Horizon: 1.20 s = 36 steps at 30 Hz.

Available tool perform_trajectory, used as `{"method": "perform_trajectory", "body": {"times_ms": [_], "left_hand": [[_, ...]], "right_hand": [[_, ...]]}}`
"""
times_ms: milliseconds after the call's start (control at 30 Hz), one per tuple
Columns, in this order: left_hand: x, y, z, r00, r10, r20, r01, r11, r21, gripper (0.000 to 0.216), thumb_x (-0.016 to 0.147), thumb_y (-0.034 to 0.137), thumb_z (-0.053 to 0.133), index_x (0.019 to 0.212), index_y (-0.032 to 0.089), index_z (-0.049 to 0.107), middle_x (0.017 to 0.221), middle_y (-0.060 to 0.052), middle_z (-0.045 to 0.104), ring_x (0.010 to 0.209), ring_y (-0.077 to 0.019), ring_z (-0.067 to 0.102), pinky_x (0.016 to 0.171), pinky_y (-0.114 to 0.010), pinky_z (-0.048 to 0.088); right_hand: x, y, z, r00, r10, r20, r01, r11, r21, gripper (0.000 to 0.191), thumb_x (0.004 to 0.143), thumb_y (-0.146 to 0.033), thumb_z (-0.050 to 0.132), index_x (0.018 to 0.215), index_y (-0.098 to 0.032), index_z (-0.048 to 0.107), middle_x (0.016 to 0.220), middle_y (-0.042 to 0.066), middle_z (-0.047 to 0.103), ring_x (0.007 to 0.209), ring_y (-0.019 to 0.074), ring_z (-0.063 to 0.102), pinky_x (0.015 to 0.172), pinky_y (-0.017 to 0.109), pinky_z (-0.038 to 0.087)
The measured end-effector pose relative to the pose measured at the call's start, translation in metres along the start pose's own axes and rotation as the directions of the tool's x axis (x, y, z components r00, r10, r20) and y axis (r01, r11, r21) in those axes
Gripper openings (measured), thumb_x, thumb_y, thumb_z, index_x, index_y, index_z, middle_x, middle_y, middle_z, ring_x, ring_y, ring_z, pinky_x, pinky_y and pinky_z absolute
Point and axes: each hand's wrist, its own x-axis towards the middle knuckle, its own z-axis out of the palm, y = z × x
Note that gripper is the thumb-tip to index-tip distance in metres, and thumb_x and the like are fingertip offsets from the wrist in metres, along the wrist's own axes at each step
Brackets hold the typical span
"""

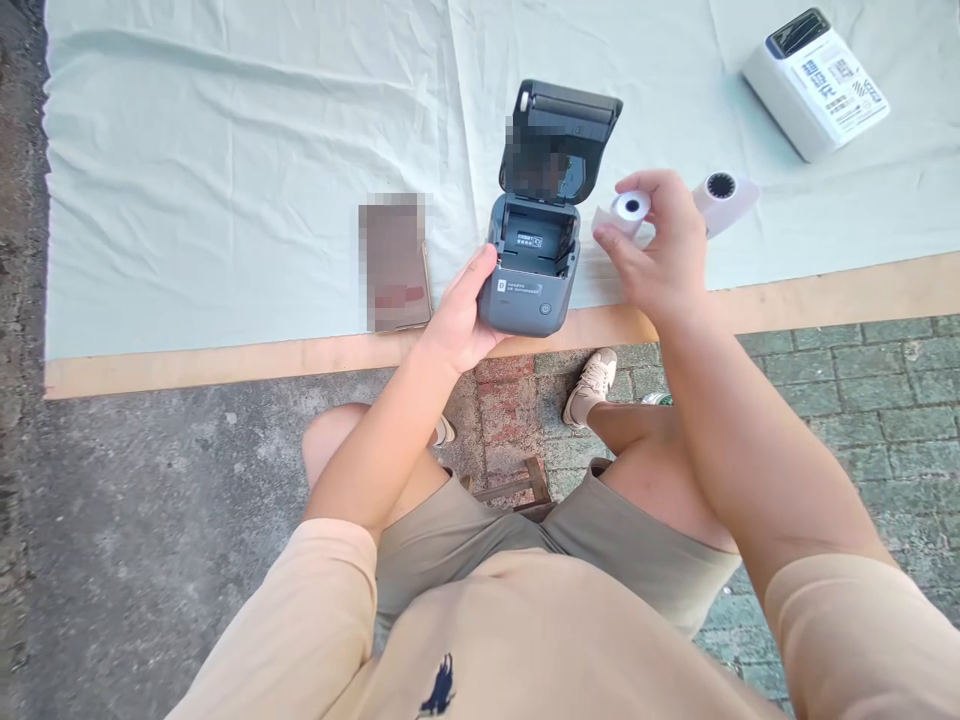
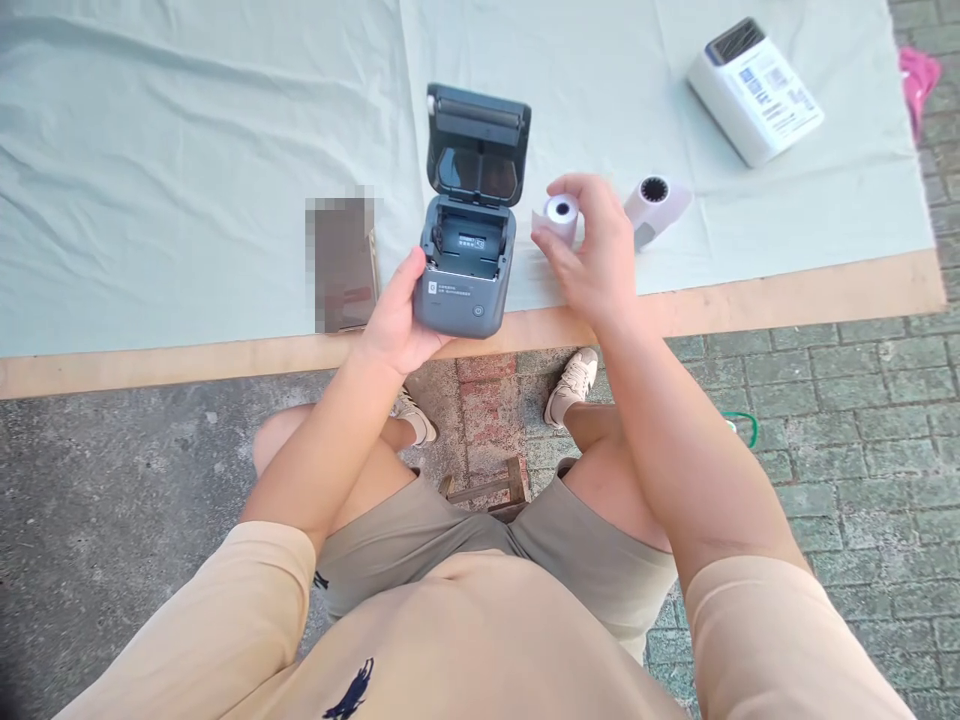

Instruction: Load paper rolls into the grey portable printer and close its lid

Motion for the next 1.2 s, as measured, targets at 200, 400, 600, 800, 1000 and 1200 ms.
{"method": "perform_trajectory", "body": {"times_ms": [200,400,600,800,1000,1200], "left_hand": [[-0.001,0.001,0.002,1.000,0.000,0.014,0.000,1.000,0.006,0.039,0.108,0.048,0.042,0.121,0.022,0.068,0.122,-0.005,0.078,0.129,-0.0269,0.070,0.101,-0.041,0.063],[0.000,0.000,0.001,1.000,0.018,0.017,-0.018,1.000,0.011,0.034,0.104,0.050,0.052,0.111,0.022,0.070,0.123,-0.007,0.078,0.131,-0.0294,0.069,0.103,-0.043,0.063],[0.000,-0.001,0.001,1.000,0.029,0.008,-0.029,0.999,0.023,0.030,0.102,0.048,0.056,0.109,0.022,0.069,0.125,-0.006,0.077,0.134,-0.0286,0.067,0.102,-0.041,0.063],[0.000,-0.002,-0.001,0.999,0.036,0.019,-0.037,0.999,0.037,0.030,0.103,0.048,0.054,0.111,0.023,0.070,0.121,-0.004,0.078,0.131,-0.0267,0.069,0.101,-0.039,0.064],[-0.001,-0.005,-0.001,0.998,0.061,0.031,-0.062,0.997,0.044,0.033,0.106,0.051,0.051,0.113,0.023,0.069,0.118,-0.004,0.079,0.126,-0.0241,0.072,0.097,-0.034,0.065],[-0.005,-0.006,0.002,0.991,0.132,0.033,-0.133,0.990,0.036,0.018,0.103,0.040,0.061,0.110,0.026,0.069,0.094,0.003,0.076,0.085,-0.0126,0.077,0.077,-0.023,0.064]], "right_hand": [[-0.008,-0.015,-0.005,0.997,-0.034,-0.072,0.026,0.994,-0.105,0.040,0.084,-0.024,0.069,0.119,-0.032,0.051,0.116,0.005,0.074,0.101,0.0274,0.069,0.094,0.048,0.054],[-0.006,-0.005,-0.034,0.795,-0.178,-0.579,0.068,0.976,-0.207,0.038,0.073,-0.015,0.078,0.093,-0.031,0.050,0.109,0.009,0.058,0.110,0.0328,0.054,0.097,0.050,0.043],[0.009,0.031,-0.030,0.805,0.221,-0.551,-0.194,0.975,0.108,0.056,0.065,-0.017,0.082,0.101,-0.034,0.043,0.090,0.001,0.052,0.089,0.0264,0.050,0.094,0.046,0.038],[0.011,-0.019,-0.023,0.859,0.106,-0.500,0.087,0.933,0.348,0.031,0.074,-0.030,0.063,0.098,-0.032,0.043,0.097,0.005,0.063,0.092,0.0255,0.063,0.080,0.042,0.050],[-0.004,-0.080,0.000,0.954,-0.297,0.049,0.300,0.944,-0.138,0.035,0.080,-0.022,0.066,0.112,-0.036,0.066,0.112,0.002,0.077,0.103,0.0324,0.070,0.092,0.053,0.048],[-0.003,-0.089,0.015,0.960,-0.175,0.216,0.252,0.877,-0.409,0.034,0.089,-0.013,0.058,0.109,-0.038,0.069,0.124,0.001,0.075,0.108,0.0320,0.069,0.089,0.052,0.049]]}}
